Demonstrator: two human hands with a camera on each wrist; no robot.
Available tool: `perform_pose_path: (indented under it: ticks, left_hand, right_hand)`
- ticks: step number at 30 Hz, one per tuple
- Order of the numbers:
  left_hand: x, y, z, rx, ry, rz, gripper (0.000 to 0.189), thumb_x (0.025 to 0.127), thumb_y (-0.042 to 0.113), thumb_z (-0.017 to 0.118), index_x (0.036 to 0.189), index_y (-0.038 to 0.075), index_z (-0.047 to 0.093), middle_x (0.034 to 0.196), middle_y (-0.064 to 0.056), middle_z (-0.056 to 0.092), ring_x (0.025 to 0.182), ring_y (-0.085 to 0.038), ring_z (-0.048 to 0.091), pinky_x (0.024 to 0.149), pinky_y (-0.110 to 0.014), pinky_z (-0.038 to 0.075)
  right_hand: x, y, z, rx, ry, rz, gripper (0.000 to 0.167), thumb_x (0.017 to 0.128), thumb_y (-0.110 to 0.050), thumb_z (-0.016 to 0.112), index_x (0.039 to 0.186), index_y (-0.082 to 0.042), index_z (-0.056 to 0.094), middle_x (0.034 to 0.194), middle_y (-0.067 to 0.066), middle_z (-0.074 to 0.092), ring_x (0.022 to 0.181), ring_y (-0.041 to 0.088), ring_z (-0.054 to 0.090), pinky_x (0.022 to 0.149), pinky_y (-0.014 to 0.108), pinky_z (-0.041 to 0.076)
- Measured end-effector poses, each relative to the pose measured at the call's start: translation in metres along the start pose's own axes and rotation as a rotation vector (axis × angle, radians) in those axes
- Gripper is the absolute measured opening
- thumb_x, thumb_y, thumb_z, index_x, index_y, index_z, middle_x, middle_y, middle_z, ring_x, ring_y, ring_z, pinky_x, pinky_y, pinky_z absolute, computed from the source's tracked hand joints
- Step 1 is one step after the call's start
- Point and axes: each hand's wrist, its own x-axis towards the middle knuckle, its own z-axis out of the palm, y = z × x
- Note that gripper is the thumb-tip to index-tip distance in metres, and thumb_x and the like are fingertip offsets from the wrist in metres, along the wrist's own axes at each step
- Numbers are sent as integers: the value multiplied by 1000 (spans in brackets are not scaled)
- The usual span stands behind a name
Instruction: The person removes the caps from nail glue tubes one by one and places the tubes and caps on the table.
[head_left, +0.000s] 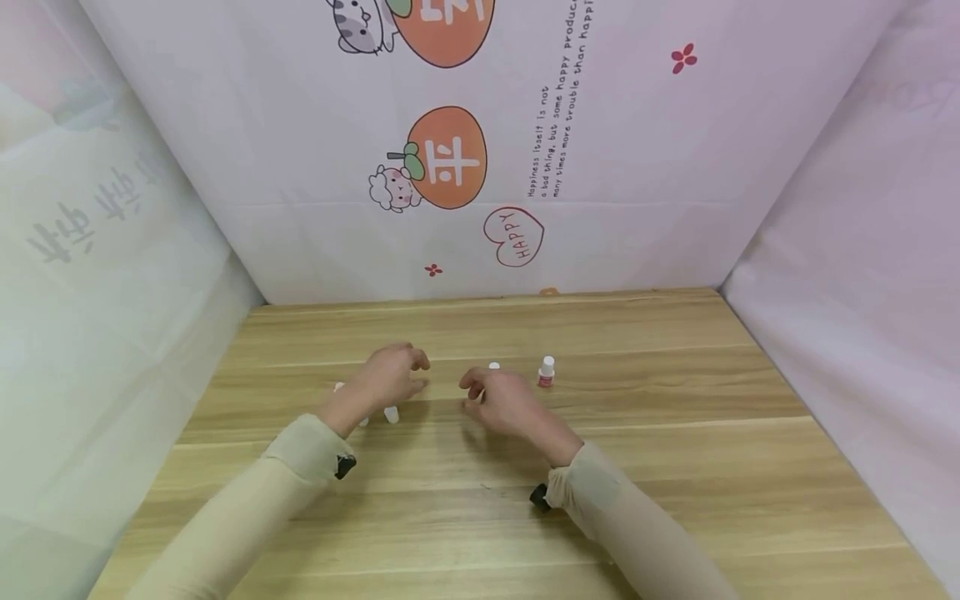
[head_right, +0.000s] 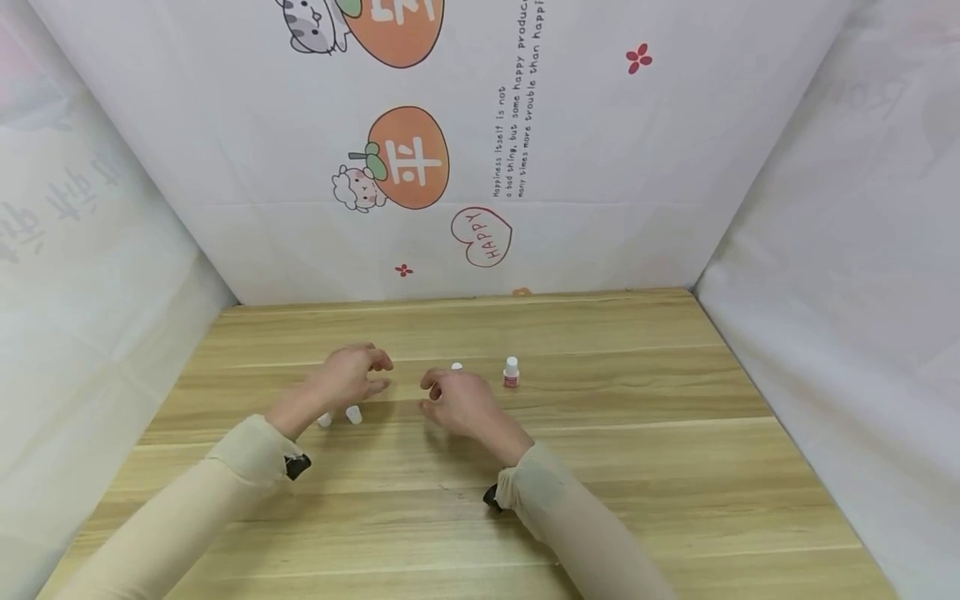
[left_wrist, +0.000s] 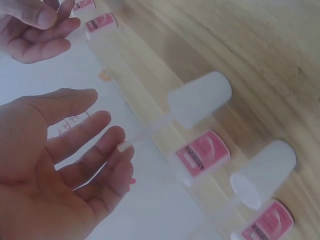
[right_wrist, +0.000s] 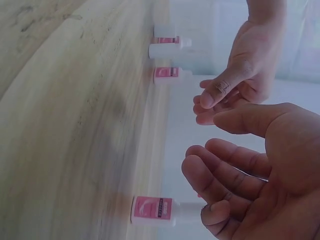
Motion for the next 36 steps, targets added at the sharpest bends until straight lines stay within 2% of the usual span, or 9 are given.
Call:
perform_pose_path:
  ticks: [9,12,15,20,27,36]
  left_hand:
    - [7,13,10,-32,14,5,26,94,23,70,115,8,69,111,-9,67,105,-26,64,93,-42,53]
    - [8,17,13,-35,21,5,25,94,23,69,114,8,69,112,-9,69,113,-28,63,100,-44,50]
    - [11,21,15,-36,29,3,25,94,24,69,114,10,69,112,-8,70,114,-28,63,101,-44,49]
    - [14,28,20,-69,38,13,25,93,24,71,113,9,69,109,-7,68,104,-25,64,93,-42,52]
    - [19,36,30,-104,59,33,24,93,24,71,112,9,70,106,-7,69,101,-23,64,91,-40,52]
    - [28,45,40,-129,57,11,22,93,24,71,110,11,70,102,-5,68,96,-21,63,88,-38,52]
  right_hand:
    - [-6,8,-6,34,31,29,22,90,-22,72,108,-10,69,88,-3,70,80,12,64,73,30,51]
    - [-7,11,-8,29,48,50,21,90,-23,72,107,-12,70,87,-5,70,79,10,63,72,29,51]
    - [-8,14,-11,19,71,55,20,90,-23,72,106,-12,70,87,-6,71,77,9,63,72,29,51]
    - [-10,18,-15,17,100,31,18,89,-21,72,104,-12,71,85,-5,71,76,8,64,71,29,52]
    - [-11,25,-20,35,144,40,13,89,-20,72,100,-14,71,83,-5,71,74,8,63,69,27,51]
    - [-8,33,-26,73,169,70,14,88,-20,73,101,-14,71,82,-4,70,74,9,62,70,29,50]
